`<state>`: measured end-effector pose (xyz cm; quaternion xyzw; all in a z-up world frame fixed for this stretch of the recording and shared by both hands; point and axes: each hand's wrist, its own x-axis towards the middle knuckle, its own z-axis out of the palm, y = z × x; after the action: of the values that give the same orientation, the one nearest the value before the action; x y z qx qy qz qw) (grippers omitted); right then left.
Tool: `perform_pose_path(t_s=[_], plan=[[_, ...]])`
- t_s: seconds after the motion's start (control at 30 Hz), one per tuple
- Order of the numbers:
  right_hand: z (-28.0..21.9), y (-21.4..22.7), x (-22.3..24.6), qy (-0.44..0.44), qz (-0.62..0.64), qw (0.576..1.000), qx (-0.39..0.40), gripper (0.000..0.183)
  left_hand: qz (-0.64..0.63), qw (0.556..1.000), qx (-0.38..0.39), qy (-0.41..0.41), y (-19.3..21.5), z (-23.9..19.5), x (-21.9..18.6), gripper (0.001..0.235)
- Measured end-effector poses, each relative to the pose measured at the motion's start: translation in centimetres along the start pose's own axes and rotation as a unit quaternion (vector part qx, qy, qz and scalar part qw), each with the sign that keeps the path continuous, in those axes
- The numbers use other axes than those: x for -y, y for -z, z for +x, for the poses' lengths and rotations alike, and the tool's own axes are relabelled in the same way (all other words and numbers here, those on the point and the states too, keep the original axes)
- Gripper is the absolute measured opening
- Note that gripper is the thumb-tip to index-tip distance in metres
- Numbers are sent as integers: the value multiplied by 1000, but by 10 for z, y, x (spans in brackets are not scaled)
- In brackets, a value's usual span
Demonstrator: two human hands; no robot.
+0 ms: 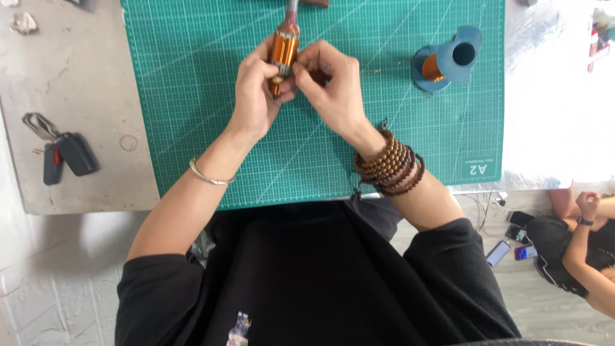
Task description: Manually winding copper wire onto the poles of a small motor armature on a cutting mat.
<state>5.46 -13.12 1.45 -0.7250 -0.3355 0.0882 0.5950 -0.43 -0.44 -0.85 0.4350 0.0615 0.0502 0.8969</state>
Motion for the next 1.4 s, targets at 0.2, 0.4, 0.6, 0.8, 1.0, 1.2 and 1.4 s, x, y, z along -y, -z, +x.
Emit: perform_pose_path(t_s=[0.2, 0.4, 0.6, 0.8, 1.0, 1.2, 1.4], plan=[[0, 0, 2, -5, 12, 1000, 8, 9, 5, 1000, -1, -1, 1, 0, 0, 35], [-1, 0, 2, -14, 12, 1000, 8, 10, -22, 1000, -1, 15, 3, 0, -1, 41], [0, 1, 3, 7, -3, 1000, 10, 7, 21, 1000, -10, 18, -8, -3, -11, 38], [2, 2, 9, -7, 18, 1000, 16, 8, 28, 999, -37, 15, -8, -1, -12, 30], [3, 2, 13, 6, 37, 999, 17, 10, 50, 998, -19, -42, -1, 0, -1, 38], [3, 1, 11, 1, 24, 1000, 1, 8, 40, 999, -4, -18, -3, 0, -5, 30], [3, 2, 4, 4, 13, 1000, -16, 8, 81, 996, -2, -27, 2, 2, -3, 42]])
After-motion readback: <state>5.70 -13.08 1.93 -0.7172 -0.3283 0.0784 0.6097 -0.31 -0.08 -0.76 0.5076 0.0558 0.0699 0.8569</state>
